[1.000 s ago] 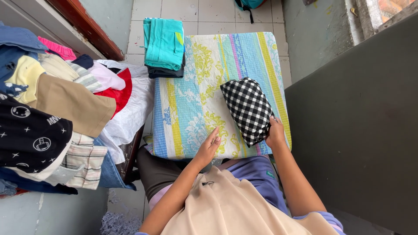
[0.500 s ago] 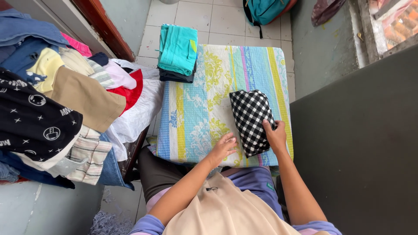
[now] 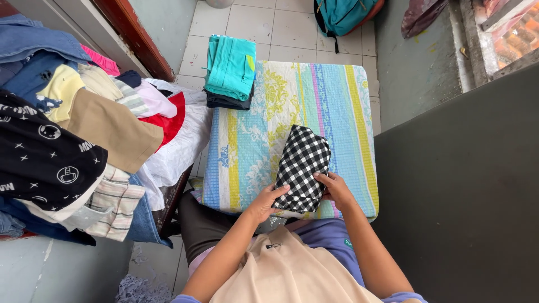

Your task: A person is seen folding various items of laundry, such as a checkered shirt and denim pants, on a small table and then placing them on a stack or a railing.

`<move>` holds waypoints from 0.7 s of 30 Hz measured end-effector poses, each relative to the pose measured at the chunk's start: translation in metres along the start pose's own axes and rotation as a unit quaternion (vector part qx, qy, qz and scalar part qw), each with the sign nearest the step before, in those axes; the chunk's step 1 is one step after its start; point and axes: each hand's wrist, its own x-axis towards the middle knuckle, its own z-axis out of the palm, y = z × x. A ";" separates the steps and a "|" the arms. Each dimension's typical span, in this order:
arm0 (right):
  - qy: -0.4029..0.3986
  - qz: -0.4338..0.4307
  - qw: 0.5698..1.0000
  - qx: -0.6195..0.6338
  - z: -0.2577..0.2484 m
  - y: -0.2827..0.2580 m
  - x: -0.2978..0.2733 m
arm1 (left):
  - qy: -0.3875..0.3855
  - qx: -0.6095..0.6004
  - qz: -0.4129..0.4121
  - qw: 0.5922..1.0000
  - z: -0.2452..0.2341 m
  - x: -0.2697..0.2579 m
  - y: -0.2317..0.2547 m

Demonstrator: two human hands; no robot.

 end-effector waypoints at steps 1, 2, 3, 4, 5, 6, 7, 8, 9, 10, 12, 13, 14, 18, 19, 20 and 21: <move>-0.001 0.001 1.000 0.000 0.006 0.002 -0.004 | 0.001 -0.001 0.000 1.000 0.004 -0.013 0.004; -0.011 0.004 0.999 0.035 0.012 0.004 -0.008 | -0.008 -0.067 0.005 0.998 0.009 -0.026 0.009; -0.021 0.008 0.997 0.070 0.018 0.005 -0.012 | -0.017 -0.134 0.011 0.991 0.013 -0.039 0.014; -0.022 0.009 0.997 0.067 0.021 0.012 -0.007 | -0.016 -0.136 0.012 0.991 0.009 -0.037 0.007; -0.030 0.008 0.994 0.106 0.024 0.019 -0.002 | -0.032 -0.182 0.008 0.983 0.005 -0.036 0.001; -0.037 0.006 0.989 0.143 0.027 0.024 0.003 | -0.049 -0.228 0.005 0.972 0.002 -0.034 -0.004; -0.038 0.006 0.989 0.141 0.036 0.016 -0.008 | -0.049 -0.231 0.006 0.972 0.006 -0.041 0.000; -0.042 0.024 0.980 0.192 0.044 0.008 -0.020 | -0.056 -0.265 -0.003 0.963 0.010 -0.049 0.004; -0.045 0.041 0.968 0.243 0.053 0.001 -0.032 | -0.064 -0.299 -0.013 0.952 0.014 -0.057 0.008; -0.047 0.041 0.969 0.241 0.061 -0.010 -0.046 | -0.063 -0.301 -0.010 0.951 0.015 -0.061 0.007; -0.067 0.088 0.941 0.321 0.078 -0.032 -0.073 | -0.059 -0.328 -0.020 0.943 0.017 -0.069 0.006; -0.070 0.088 0.941 0.318 0.082 -0.037 -0.079 | -0.058 -0.330 -0.016 0.942 0.016 -0.072 0.008; -0.077 0.095 0.937 0.328 0.087 -0.042 -0.085 | -0.057 -0.342 -0.019 0.938 0.014 -0.075 0.010; -0.081 0.118 0.935 0.325 0.095 -0.020 -0.059 | -0.060 -0.352 -0.039 0.933 -0.001 -0.084 0.018; -0.087 0.113 0.936 0.322 0.098 -0.021 -0.056 | -0.061 -0.352 -0.031 0.933 -0.005 -0.084 0.021; -0.100 0.126 0.943 0.290 0.101 -0.021 -0.054 | -0.043 -0.296 -0.030 0.954 -0.010 -0.084 0.024; -0.113 0.138 0.949 0.258 0.104 -0.021 -0.051 | -0.023 -0.239 -0.029 0.970 -0.015 -0.083 0.028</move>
